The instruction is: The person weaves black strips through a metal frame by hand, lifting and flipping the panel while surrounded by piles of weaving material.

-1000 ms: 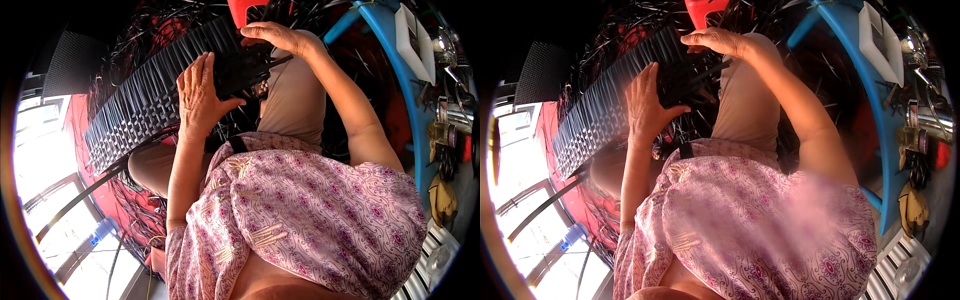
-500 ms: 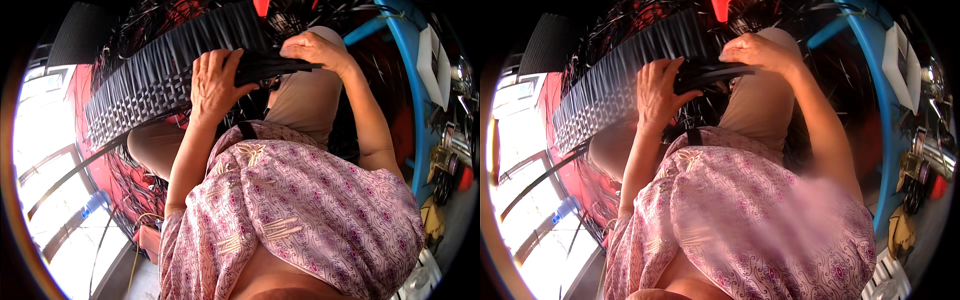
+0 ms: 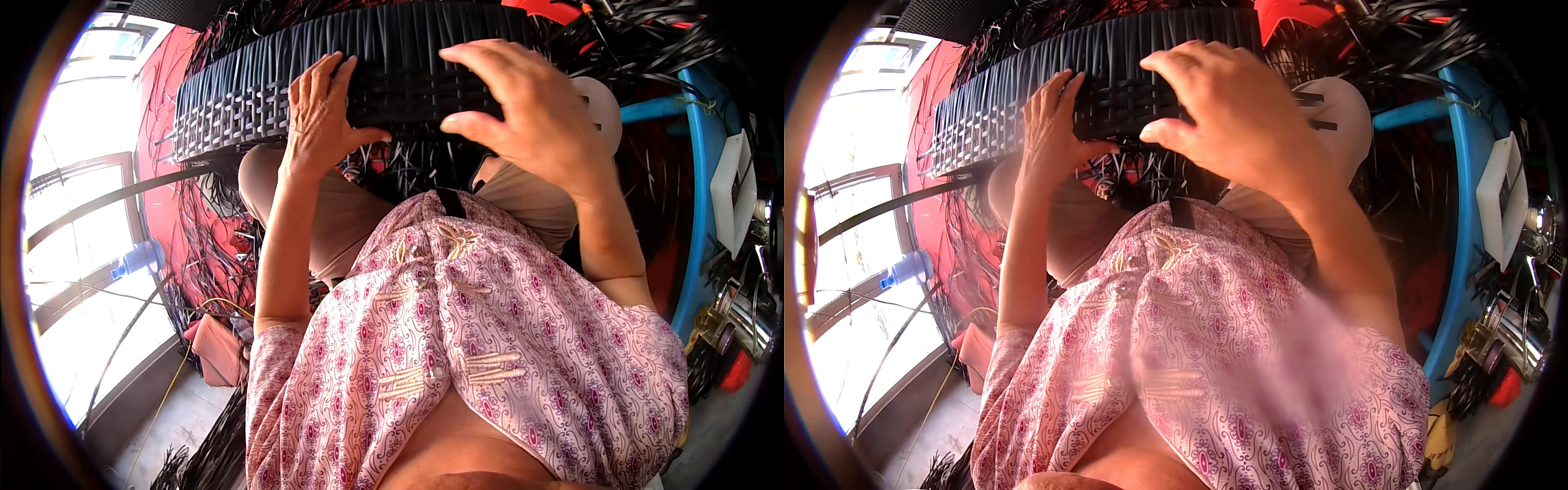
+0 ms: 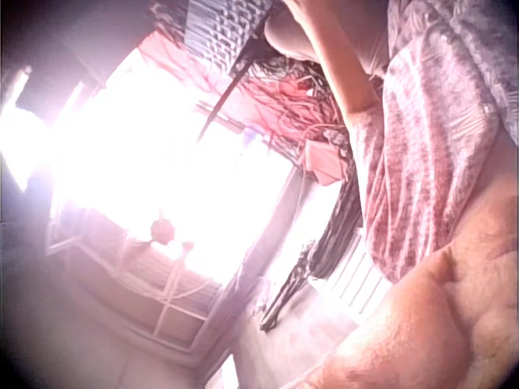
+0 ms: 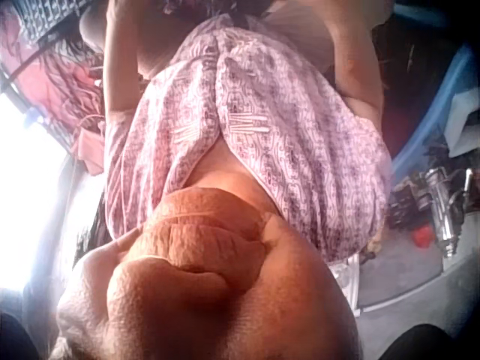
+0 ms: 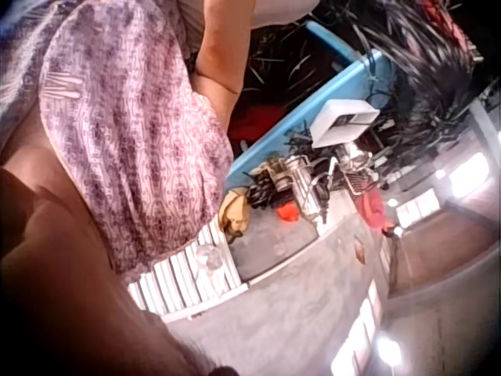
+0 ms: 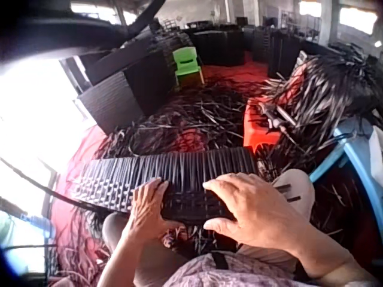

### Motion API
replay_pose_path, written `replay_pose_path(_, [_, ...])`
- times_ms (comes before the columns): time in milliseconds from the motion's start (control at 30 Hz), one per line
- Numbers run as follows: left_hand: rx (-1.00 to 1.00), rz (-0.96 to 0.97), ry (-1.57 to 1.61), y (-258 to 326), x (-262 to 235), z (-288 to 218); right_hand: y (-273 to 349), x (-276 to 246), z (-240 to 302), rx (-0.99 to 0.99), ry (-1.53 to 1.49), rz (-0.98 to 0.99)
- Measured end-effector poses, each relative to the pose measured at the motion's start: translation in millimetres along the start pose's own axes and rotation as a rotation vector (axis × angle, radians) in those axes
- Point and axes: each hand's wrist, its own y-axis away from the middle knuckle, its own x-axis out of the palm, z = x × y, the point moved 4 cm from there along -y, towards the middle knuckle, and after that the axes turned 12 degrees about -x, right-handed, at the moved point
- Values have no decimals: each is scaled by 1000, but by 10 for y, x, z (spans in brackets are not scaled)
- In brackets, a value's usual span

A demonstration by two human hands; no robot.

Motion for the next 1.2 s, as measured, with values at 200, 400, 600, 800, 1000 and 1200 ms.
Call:
replay_pose_path(200, [41, -40, 48, 22, -9, 34, 52, 820, -152, 112, 208, 87])
replay_pose_path(400, [52, -105, 71, 59, 13, 79, 80, 860, -142, 29, 185, 27])
replay_pose_path(600, [35, -85, 71, 113, -9, 95, 87, 847, -55, -13, 174, -13])
replay_pose_path(800, [40, -20, 199, 95, -271, 336, -318, 820, 204, -22, 184, 3])
replay_pose_path(1000, [52, 46, 2, 139, -344, 955, -758, 1522, 376, -64, 97, 51])
replay_pose_path(1200, [-37, -6, 73, 204, -262, 1064, -901, 1737, 392, -3, 229, 25])
